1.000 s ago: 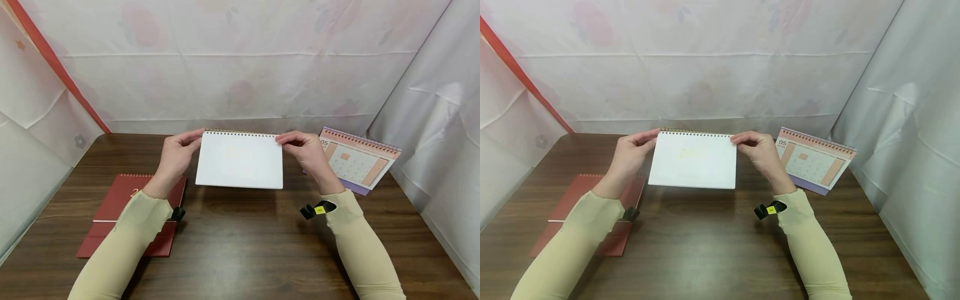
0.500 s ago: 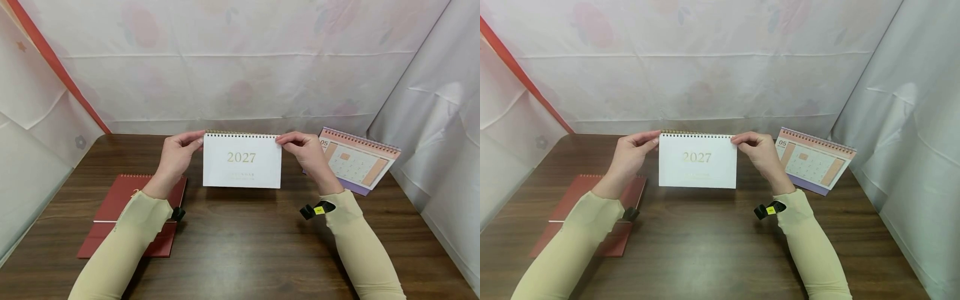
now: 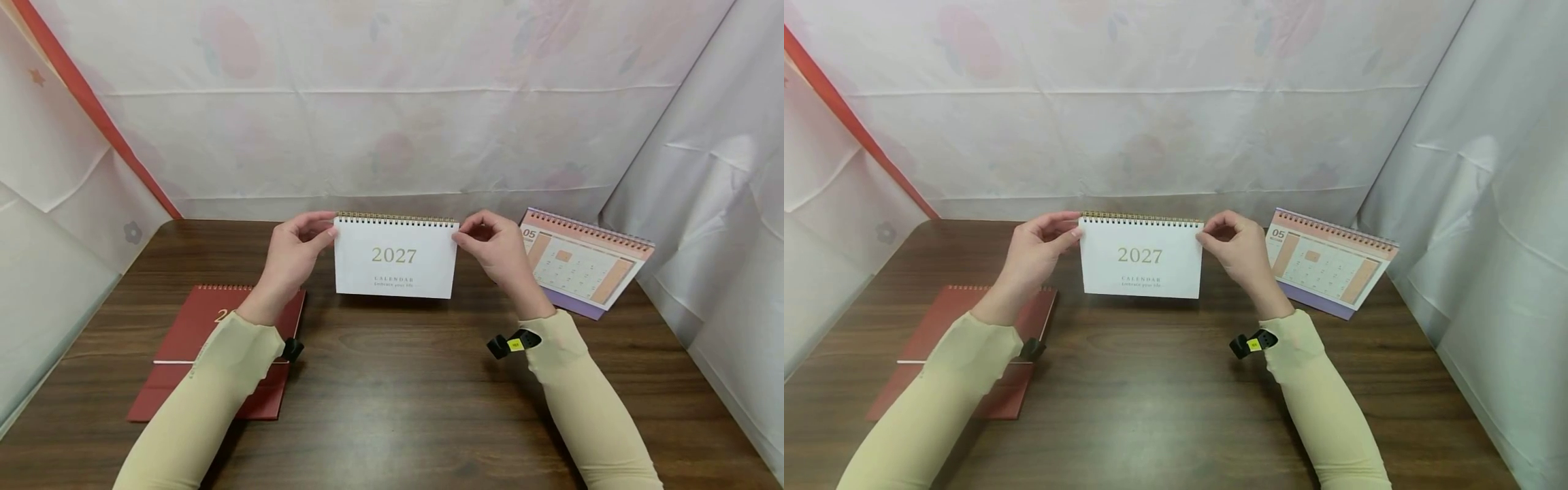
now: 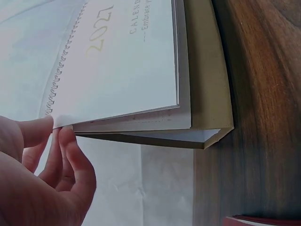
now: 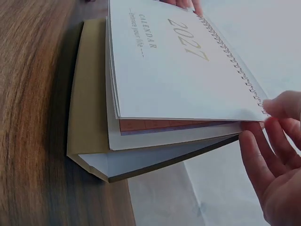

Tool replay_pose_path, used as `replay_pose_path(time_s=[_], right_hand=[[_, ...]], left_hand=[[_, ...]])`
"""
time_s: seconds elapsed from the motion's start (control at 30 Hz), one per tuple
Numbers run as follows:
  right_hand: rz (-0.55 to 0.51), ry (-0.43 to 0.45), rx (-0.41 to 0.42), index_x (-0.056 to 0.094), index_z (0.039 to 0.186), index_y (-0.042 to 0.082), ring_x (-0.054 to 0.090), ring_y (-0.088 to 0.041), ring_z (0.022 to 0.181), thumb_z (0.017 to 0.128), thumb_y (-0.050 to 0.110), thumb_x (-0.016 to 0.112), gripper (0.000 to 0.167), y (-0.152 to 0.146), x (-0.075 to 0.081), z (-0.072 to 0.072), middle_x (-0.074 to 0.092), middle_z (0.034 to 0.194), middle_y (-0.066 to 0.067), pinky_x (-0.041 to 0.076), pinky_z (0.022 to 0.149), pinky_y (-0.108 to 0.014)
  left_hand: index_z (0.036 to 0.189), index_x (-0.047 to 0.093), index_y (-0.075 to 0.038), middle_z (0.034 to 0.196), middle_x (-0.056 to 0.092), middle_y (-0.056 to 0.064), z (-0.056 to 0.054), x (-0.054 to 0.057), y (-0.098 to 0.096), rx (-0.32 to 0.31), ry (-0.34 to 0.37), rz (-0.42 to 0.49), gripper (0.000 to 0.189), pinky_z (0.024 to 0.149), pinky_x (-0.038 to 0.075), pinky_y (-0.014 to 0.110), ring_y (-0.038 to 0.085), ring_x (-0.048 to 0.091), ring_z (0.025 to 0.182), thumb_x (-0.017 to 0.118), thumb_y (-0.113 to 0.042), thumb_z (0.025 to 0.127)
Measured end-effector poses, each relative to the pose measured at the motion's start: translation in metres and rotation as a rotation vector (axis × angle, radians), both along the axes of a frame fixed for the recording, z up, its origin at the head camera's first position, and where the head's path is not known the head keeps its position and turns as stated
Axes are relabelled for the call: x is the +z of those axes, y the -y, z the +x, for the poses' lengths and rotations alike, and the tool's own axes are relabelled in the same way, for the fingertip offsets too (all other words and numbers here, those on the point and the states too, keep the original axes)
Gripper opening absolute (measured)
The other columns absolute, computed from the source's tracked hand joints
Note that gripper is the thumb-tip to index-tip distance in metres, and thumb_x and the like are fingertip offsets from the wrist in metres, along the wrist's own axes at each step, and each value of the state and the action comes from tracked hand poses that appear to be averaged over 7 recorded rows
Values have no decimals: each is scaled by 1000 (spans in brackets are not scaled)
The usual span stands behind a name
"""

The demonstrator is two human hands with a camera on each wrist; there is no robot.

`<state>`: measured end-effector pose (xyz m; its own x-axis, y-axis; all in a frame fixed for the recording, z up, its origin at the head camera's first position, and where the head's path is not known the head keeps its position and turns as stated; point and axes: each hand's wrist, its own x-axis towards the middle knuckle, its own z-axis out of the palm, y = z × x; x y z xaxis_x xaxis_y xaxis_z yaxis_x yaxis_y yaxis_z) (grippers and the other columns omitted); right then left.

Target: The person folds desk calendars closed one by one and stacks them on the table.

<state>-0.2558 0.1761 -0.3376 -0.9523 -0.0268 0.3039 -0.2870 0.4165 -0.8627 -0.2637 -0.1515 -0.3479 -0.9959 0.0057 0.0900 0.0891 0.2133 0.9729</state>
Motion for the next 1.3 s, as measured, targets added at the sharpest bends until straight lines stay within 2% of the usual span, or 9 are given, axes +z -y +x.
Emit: replay_pose_path(time_s=[0.1,0.3,0.43,0.53,0.7,0.8,0.97,1.17,1.3], right_hand=[[21,4,-22,66,88,2,59,-18,80,87,18,80,21,1,0,0,65,90,-7,47,67,-26],[65,28,-61,68,95,6,63,-17,83,86,20,82,22,1,-2,0,68,95,-6,48,68,-26],[75,75,-59,69,103,5,62,-18,85,87,22,80,25,0,-5,-3,68,97,-7,48,69,-25],[83,118,-47,70,108,5,61,-18,86,89,25,78,28,0,-7,-5,68,97,-7,47,68,-25],[76,152,-38,73,108,6,58,-18,86,89,29,77,31,-3,-8,-8,68,97,-7,46,66,-25],[82,166,-25,74,106,6,58,-19,88,89,31,78,31,-5,-9,-9,67,100,-6,47,70,-27],[121,193,27,73,109,5,62,-22,99,90,30,77,32,-5,-9,-11,69,109,-9,49,79,-33],[148,177,77,73,113,2,65,-26,106,91,20,76,29,-7,-16,-9,64,126,-12,52,86,-38],[194,147,107,75,112,2,65,-24,110,93,16,73,24,-9,-25,-8,65,128,-11,52,87,-39]], left_hand=[[127,68,-12,110,66,10,1,-1,0,0,-2,-6,32,76,53,32,27,62,95,70,-20,95],[125,65,-7,108,65,11,1,-3,1,-15,24,-32,32,71,54,26,21,61,89,68,-20,97],[123,66,-4,105,65,12,0,-5,2,-32,57,-74,31,70,54,25,27,61,90,67,-22,98],[122,68,-4,104,66,12,0,-7,3,-35,52,-125,31,68,51,24,28,62,90,66,-23,98],[118,71,-6,101,68,12,-5,-13,6,-41,3,-246,30,63,44,30,22,62,86,66,-27,98],[117,72,-8,103,69,12,-8,-17,9,-55,-18,-346,31,67,45,34,22,61,88,66,-32,98],[118,72,-10,114,68,9,-8,-12,19,-77,-52,-482,33,79,48,42,25,60,97,64,-35,99],[118,74,-11,121,69,7,-8,-7,22,-110,-84,-513,31,88,50,46,27,64,105,66,-32,98],[118,75,-11,127,67,4,-12,-6,23,-150,-87,-520,30,91,49,46,26,62,113,67,-32,97]])
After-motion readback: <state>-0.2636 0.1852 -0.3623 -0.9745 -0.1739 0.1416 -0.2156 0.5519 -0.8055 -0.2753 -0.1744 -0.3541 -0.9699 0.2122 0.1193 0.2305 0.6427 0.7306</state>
